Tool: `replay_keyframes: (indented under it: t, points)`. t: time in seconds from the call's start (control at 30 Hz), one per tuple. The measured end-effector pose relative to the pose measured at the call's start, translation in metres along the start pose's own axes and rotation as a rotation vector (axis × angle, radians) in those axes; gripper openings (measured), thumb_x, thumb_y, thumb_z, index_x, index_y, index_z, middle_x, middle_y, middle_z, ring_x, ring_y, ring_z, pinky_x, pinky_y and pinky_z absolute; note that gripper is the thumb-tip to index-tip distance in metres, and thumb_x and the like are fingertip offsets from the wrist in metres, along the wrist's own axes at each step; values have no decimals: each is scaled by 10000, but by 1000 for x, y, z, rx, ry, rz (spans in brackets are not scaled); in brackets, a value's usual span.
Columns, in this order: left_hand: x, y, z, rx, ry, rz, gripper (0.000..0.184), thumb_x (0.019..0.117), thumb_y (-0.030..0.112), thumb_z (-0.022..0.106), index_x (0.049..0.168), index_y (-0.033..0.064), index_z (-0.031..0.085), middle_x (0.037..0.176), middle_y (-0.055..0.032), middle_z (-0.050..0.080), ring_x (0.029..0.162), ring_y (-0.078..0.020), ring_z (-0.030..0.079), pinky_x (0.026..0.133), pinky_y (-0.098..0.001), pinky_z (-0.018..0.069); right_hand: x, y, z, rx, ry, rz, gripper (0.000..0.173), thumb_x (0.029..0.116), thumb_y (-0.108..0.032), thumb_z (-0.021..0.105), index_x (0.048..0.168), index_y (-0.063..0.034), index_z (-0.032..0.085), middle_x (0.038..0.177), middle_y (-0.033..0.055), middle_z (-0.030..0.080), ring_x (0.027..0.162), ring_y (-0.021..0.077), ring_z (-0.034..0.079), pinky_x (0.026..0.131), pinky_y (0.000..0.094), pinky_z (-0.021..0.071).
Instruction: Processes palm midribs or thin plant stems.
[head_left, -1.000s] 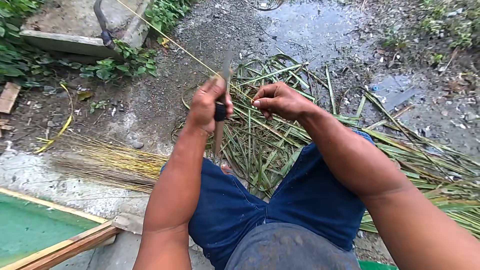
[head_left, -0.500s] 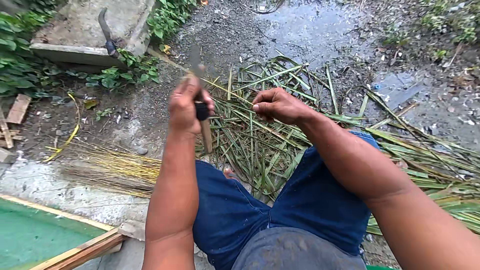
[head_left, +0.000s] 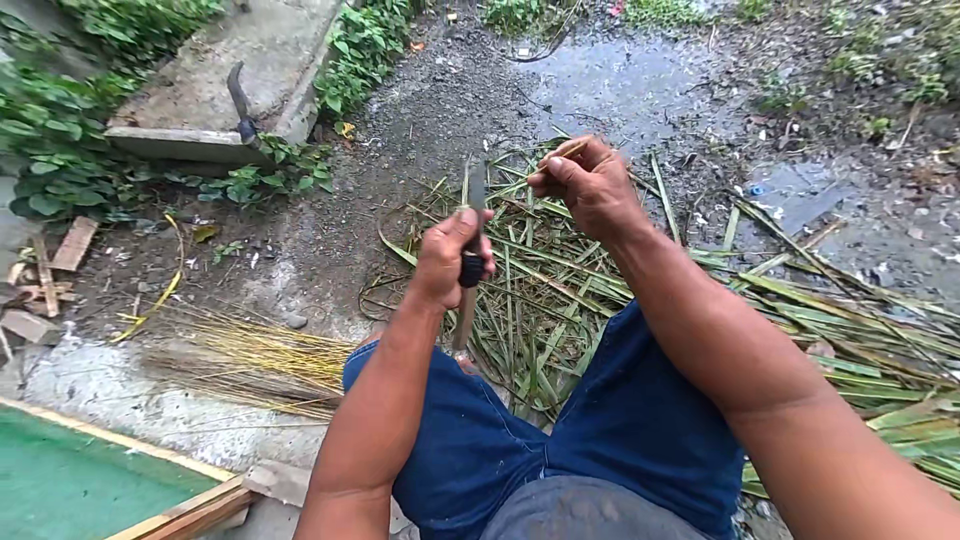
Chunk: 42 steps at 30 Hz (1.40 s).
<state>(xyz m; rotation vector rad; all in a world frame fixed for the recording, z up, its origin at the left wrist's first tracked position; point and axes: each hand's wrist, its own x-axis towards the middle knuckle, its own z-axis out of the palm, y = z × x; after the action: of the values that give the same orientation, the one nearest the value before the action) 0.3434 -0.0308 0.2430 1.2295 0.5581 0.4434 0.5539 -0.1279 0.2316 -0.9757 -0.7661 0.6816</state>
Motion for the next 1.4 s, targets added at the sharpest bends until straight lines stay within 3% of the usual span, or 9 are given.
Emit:
replay_keyframes:
  t: [0.1,0.2,0.3,0.43,0.63,0.83,1.07,1.2,1.4]
  points:
    - [7,-10,19,-29,-18,-44,369,1114,352,380,1369,145,548,666,-20,588,512,-107,596,465,-248,537,-8,4,9,-46,-63,-7,79,994,5,561,1037,-24,620,992,103,745,833,192,737,757,360,635]
    - [18,-12,29,-131,-29,-30,271,1120,295,384,1219,119,564,646,-37,585,506,-129,605,460,-259,546,-15,8,15,-93,-123,-22,83,982,11,581,1009,-20,653,995,82,755,801,129,714,713,293,603]
    - [29,-6,14,-232,-48,69,376,1125,310,316,1382,168,551,623,24,558,494,-86,566,468,-237,529,-16,6,8,28,-152,-31,87,991,5,557,1004,-33,634,1041,111,752,840,167,732,759,332,618]
    - [36,4,-3,-333,58,180,397,1130,377,254,1357,230,544,591,62,526,472,-73,543,459,-239,517,-17,-3,-3,102,-135,-20,91,998,2,547,1005,-53,619,1034,119,749,863,197,742,796,367,633]
    - [32,-2,12,-242,-90,121,406,1122,321,280,1395,174,543,590,54,546,472,-64,544,464,-224,514,-22,-3,-4,96,-174,-31,109,999,15,550,1010,-40,642,1057,116,747,874,201,743,823,385,635]
    - [42,17,-34,-416,365,233,405,1128,414,255,1191,232,611,624,76,529,479,-55,523,453,-219,489,-15,-22,-29,89,-35,-155,128,998,19,541,1001,-64,638,1034,106,750,862,207,744,826,393,635]
    - [20,-7,36,-196,-22,68,357,1124,281,324,1400,135,496,635,2,568,493,-99,583,462,-248,543,-25,3,9,59,-72,-70,128,993,31,560,1073,7,658,1047,129,749,877,205,746,822,380,638]
    - [23,-4,21,-256,-76,113,400,1124,315,288,1410,176,530,595,34,559,472,-74,554,457,-229,516,-26,5,14,125,-172,-74,150,984,63,550,1054,6,670,1060,138,751,885,213,749,839,390,636]
    - [33,13,-27,-466,267,229,416,1129,409,243,1221,227,605,608,68,533,462,-65,529,439,-228,497,-19,-8,-6,143,-116,-114,150,985,50,558,1033,-28,676,1046,125,757,883,218,753,854,397,636]
